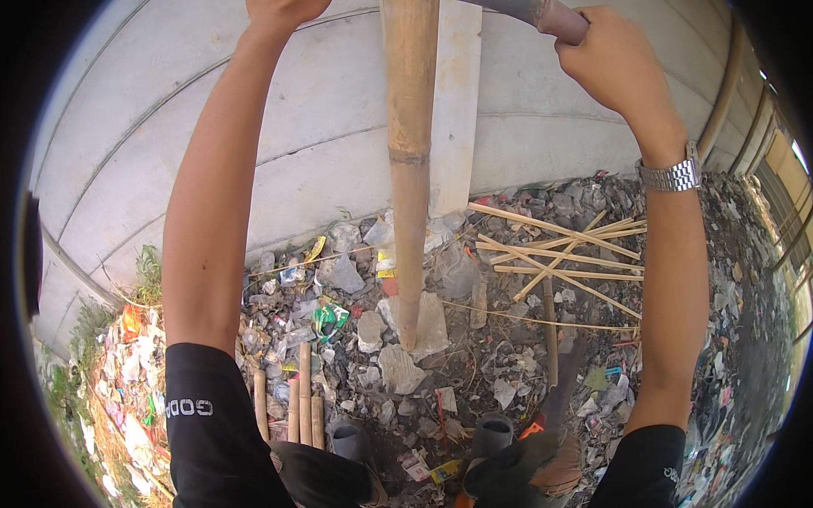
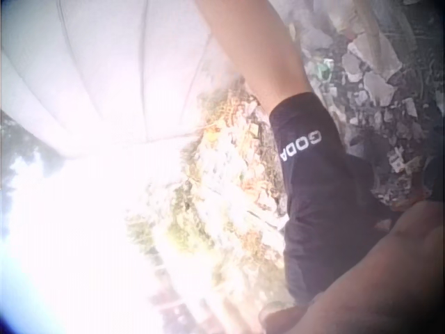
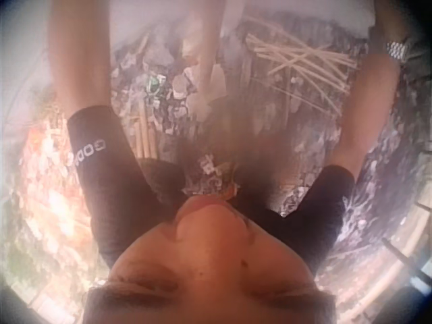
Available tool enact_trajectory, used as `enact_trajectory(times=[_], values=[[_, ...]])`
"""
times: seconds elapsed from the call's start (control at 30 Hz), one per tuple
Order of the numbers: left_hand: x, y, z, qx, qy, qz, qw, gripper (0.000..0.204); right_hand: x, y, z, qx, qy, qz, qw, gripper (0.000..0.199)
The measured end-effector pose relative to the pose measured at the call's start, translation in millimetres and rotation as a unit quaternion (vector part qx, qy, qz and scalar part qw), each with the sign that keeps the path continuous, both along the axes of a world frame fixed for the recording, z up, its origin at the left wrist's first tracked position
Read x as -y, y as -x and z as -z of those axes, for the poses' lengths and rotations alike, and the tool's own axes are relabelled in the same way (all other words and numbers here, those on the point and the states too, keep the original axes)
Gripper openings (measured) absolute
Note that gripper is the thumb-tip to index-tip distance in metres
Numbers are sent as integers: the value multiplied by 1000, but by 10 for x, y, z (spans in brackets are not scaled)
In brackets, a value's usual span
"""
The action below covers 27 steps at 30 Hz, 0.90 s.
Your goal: The person sits on a small stool in a cluttered area and uses a large knife to split bamboo poles into thin strips. They repeatedly pick up bamboo sections, position them vertically, and strike them with the knife to separate the material into smaller pieces.
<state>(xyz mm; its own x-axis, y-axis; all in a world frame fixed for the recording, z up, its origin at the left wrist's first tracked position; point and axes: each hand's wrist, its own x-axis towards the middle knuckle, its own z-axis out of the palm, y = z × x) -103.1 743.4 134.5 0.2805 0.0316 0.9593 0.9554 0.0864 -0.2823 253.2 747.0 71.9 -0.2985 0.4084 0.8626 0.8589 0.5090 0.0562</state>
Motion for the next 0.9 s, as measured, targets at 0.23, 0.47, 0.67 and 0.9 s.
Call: enact_trajectory(times=[0.23,0.47,0.67,0.9], values=[[-302,-230,454,152,103,23,983,41,-284,-32,-326,26,83,55,995,25],[27,27,299,139,144,150,968,36,90,168,-961,23,430,-142,891,23],[861,64,-32,183,436,147,869,16,933,70,-1078,-75,861,-136,484,34],[2776,-893,7,568,415,72,706,36,2376,264,-720,-228,641,-57,731,45]])
